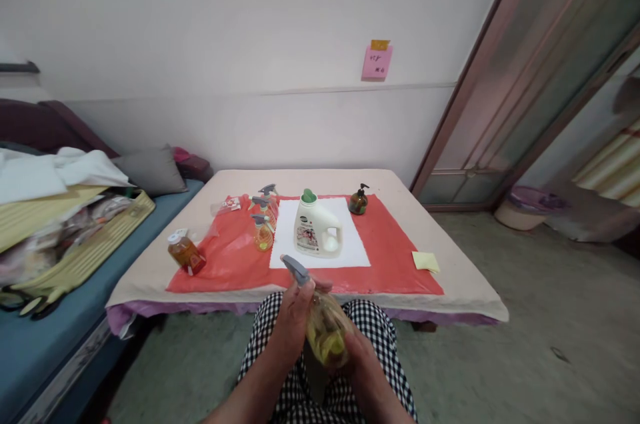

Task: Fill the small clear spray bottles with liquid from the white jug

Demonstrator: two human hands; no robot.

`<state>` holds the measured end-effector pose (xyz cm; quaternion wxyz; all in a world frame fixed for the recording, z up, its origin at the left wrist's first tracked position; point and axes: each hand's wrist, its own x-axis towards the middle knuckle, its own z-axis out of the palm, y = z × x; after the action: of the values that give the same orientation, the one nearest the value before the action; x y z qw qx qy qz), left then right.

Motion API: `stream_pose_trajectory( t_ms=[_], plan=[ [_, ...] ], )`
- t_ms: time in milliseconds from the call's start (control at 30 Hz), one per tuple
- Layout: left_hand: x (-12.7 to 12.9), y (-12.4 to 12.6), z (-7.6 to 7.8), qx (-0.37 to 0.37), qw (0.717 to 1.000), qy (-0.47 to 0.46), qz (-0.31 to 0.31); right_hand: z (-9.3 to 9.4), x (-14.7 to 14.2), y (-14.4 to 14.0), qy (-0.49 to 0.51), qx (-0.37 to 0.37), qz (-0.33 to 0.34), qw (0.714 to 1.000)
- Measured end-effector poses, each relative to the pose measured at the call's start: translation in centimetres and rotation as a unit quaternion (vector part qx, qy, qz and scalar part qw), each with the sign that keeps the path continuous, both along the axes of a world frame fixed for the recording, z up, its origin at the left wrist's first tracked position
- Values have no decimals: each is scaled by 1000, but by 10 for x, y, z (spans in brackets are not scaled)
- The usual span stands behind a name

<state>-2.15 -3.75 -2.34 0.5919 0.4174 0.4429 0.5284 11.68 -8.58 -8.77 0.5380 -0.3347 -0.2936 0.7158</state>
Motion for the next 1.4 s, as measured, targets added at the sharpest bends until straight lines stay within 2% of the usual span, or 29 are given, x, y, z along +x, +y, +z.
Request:
stream_pose_trajectory(
  t_ms=[100,200,367,433,467,533,567,633,667,700,767,833,900,933,1000,1167,1267,1400],
  plan=[
    [1,1,1,13,1000,-10,4,5,-2,2,-24,26,-37,999],
    [3,1,0,6,1000,-22,3,1,-1,1,-78,37,-61,994],
    [4,-2,0,-10,998,-55,25,-6,1,-2,-233,32,-158,959],
    [3,-2,0,-14,997,-65,37,-2,2,0,-205,29,-158,966],
    [3,-2,1,-15,997,-70,41,0,2,1,-157,17,-136,978],
    [1,-2,2,-6,996,-75,39,6,4,3,-31,-51,-31,998],
    [0,-3,2,1,997,-75,32,9,4,4,29,-99,38,994],
    [-1,-5,3,11,998,-69,10,12,6,3,109,-171,163,965],
    [-2,-6,4,10,998,-62,-3,13,6,2,130,-182,198,954],
    [-3,-6,4,7,998,-54,-13,13,7,0,139,-178,204,953],
    [-4,-7,5,-1,999,-38,-10,14,6,-2,133,-135,141,972],
    [-4,-5,7,-5,999,-30,15,17,5,-1,92,-71,27,993],
    [-5,0,8,-11,998,-46,49,22,5,3,33,-17,-68,997],
    [-5,3,9,-13,996,-65,61,25,6,5,10,-4,-95,995],
    [-8,11,12,-9,991,-100,84,31,9,11,-5,-2,-110,994],
    [-31,32,25,60,980,-72,178,31,22,23,16,-34,-112,993],
    [-50,47,28,82,953,-164,242,21,30,31,47,-71,-126,988],
    [-66,62,21,38,917,-263,298,14,42,52,63,-88,-134,985]
  ],
)
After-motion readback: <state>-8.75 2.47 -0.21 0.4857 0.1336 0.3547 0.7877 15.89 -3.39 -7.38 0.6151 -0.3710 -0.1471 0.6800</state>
